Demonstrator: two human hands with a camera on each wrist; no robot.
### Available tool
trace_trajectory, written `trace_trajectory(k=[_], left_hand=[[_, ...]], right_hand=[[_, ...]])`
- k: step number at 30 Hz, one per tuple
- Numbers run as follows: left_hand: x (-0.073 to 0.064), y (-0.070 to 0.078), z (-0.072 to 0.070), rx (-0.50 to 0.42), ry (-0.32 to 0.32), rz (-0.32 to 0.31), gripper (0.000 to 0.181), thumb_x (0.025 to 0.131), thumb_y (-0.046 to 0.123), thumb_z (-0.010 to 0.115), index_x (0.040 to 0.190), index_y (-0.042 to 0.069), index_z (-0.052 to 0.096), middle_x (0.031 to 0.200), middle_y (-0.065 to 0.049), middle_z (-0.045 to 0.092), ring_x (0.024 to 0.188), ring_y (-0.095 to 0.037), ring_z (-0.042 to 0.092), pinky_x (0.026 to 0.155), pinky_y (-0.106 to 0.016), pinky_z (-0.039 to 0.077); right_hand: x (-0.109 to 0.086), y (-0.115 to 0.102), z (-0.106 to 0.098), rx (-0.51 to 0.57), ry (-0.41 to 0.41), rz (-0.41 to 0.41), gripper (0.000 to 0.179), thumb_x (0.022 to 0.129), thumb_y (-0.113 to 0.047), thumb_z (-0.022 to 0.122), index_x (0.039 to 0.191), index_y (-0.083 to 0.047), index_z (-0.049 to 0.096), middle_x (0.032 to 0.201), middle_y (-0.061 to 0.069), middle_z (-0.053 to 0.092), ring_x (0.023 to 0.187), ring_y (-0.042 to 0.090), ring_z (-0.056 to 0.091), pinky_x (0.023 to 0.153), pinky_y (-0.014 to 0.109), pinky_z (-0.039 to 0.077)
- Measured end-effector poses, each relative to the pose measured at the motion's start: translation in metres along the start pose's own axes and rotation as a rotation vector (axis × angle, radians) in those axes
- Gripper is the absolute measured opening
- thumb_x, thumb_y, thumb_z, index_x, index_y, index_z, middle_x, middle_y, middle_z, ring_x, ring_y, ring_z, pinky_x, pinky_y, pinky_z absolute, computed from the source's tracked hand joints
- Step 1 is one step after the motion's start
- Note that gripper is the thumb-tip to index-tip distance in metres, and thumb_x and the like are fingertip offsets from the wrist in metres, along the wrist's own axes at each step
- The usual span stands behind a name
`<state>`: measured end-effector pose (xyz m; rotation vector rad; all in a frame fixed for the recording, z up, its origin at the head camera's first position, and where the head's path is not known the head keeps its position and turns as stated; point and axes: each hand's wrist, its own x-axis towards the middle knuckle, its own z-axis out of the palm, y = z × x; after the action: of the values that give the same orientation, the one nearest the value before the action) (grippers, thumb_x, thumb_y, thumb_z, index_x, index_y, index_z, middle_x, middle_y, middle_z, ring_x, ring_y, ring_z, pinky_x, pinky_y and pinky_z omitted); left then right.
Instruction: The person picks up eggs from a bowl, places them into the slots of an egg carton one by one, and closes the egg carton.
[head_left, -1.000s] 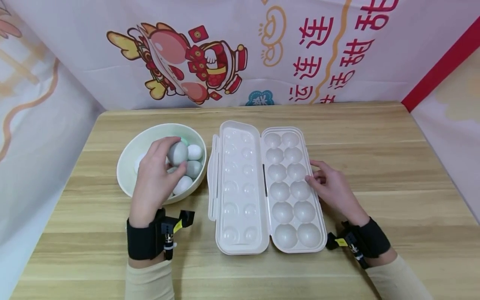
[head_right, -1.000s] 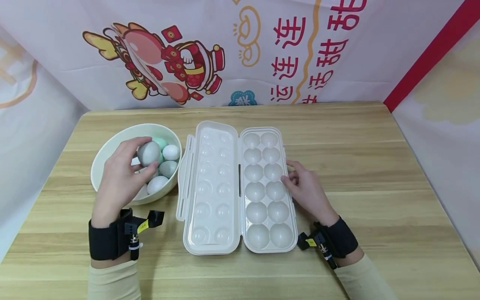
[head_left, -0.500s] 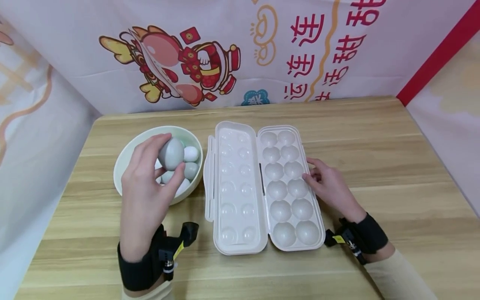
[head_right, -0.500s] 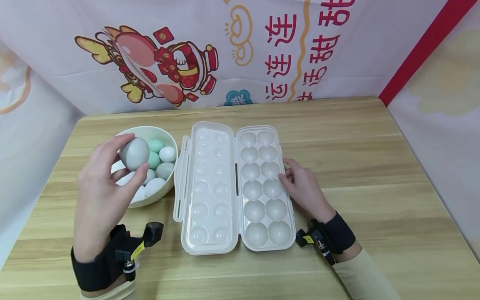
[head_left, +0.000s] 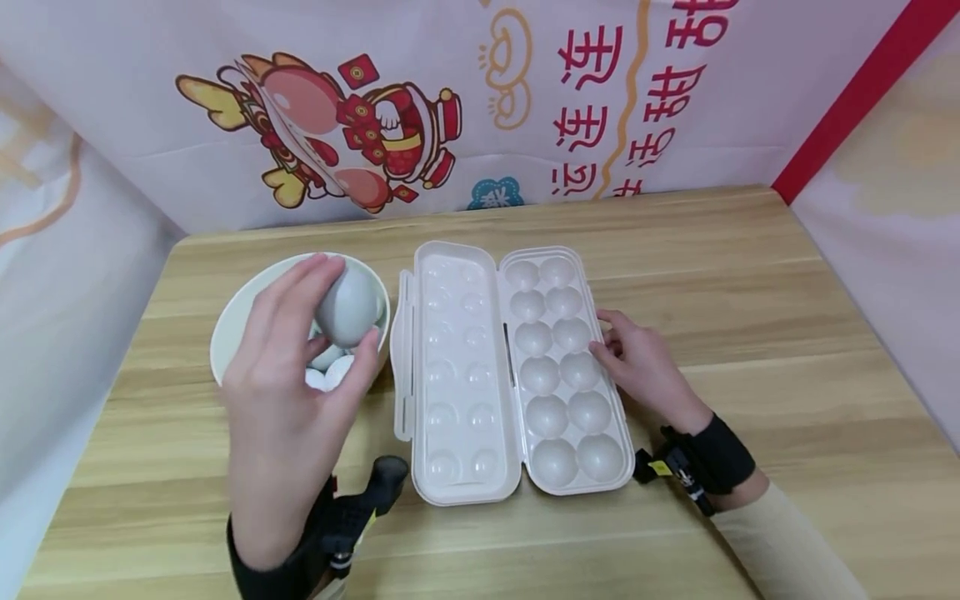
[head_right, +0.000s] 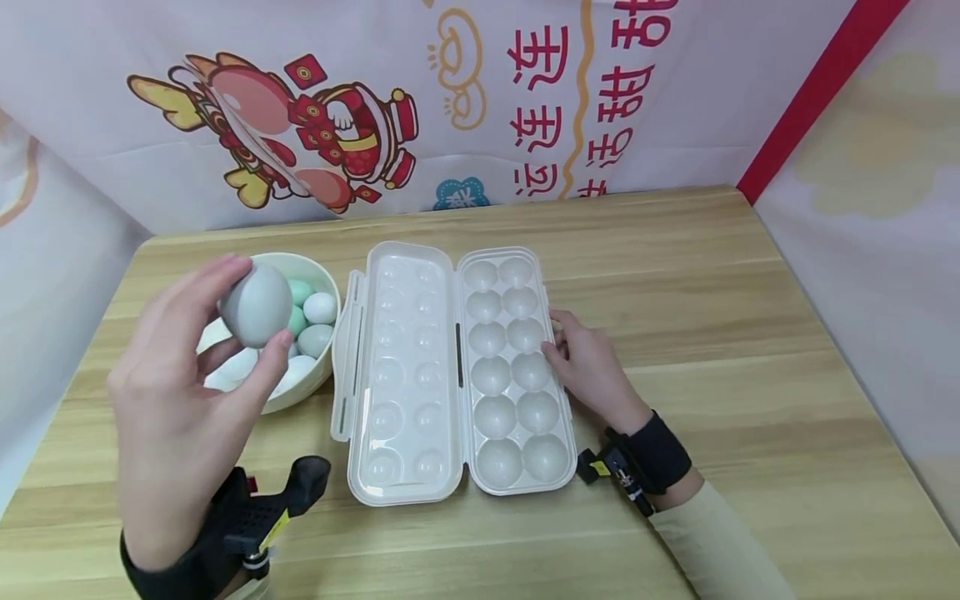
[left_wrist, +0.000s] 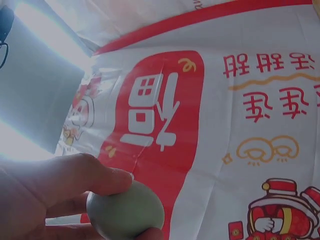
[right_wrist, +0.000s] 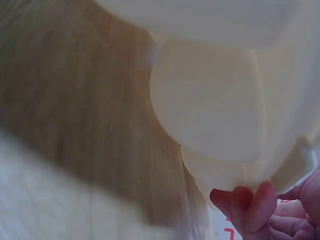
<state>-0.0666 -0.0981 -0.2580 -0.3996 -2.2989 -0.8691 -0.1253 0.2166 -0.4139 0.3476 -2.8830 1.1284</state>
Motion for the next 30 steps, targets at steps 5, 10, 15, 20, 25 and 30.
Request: trace_trajectory(k=[5,10,15,20,25,30], left_hand=[[0.012,0.016,0.012,-0.036,-0.025,0.103,0.050,0.076,0.009,0.070,0.123,0.005,0.054,0.127,-0.016,0.052,0.111,-0.025,0.053,0.070,-0.044,0.056],[0.016,0.036,0.024,-0.053,-0.046,0.219,0.048,0.077,0.012,0.068,0.123,0.006,0.054,0.125,-0.018,0.051,0.107,-0.025,0.055,0.080,-0.041,0.054],[0.013,0.056,0.036,-0.121,-0.055,0.280,0.048,0.081,0.013,0.065,0.126,0.011,0.052,0.129,-0.011,0.049,0.102,-0.022,0.059,0.081,-0.036,0.054],[0.002,0.070,0.043,-0.136,-0.120,0.315,0.053,0.079,0.010,0.065,0.129,0.011,0.049,0.126,-0.014,0.047,0.111,-0.022,0.053,0.079,-0.031,0.054],[-0.009,0.077,0.050,-0.099,-0.222,0.305,0.053,0.079,0.012,0.067,0.129,0.011,0.049,0.123,-0.017,0.046,0.113,-0.022,0.051,0.074,-0.024,0.054],[-0.015,0.086,0.056,-0.094,-0.339,0.304,0.046,0.079,0.011,0.066,0.123,0.007,0.052,0.119,-0.018,0.048,0.100,-0.023,0.056,0.076,-0.025,0.054]], right_hand=[[0.000,0.001,0.002,0.000,0.003,-0.011,0.044,0.087,-0.008,0.058,0.126,0.007,0.044,0.083,0.019,0.068,0.068,0.022,0.062,0.058,0.037,0.053],[0.000,0.002,0.003,0.004,0.007,-0.019,0.043,0.087,-0.007,0.059,0.125,0.007,0.045,0.082,0.018,0.068,0.068,0.022,0.061,0.057,0.036,0.053],[0.001,0.001,0.003,0.004,0.006,-0.012,0.043,0.087,-0.008,0.059,0.125,0.006,0.045,0.081,0.017,0.067,0.067,0.021,0.060,0.057,0.036,0.052],[0.001,0.000,0.004,0.018,0.012,-0.014,0.043,0.086,-0.009,0.059,0.125,0.006,0.045,0.078,0.015,0.067,0.065,0.020,0.060,0.056,0.033,0.051],[0.002,0.002,0.003,0.043,0.023,-0.022,0.042,0.086,-0.008,0.059,0.124,0.005,0.046,0.078,0.016,0.067,0.065,0.020,0.060,0.055,0.034,0.052],[0.001,0.003,0.000,0.053,0.023,-0.006,0.042,0.086,-0.007,0.057,0.125,0.004,0.046,0.081,0.017,0.067,0.068,0.021,0.062,0.057,0.035,0.053]])
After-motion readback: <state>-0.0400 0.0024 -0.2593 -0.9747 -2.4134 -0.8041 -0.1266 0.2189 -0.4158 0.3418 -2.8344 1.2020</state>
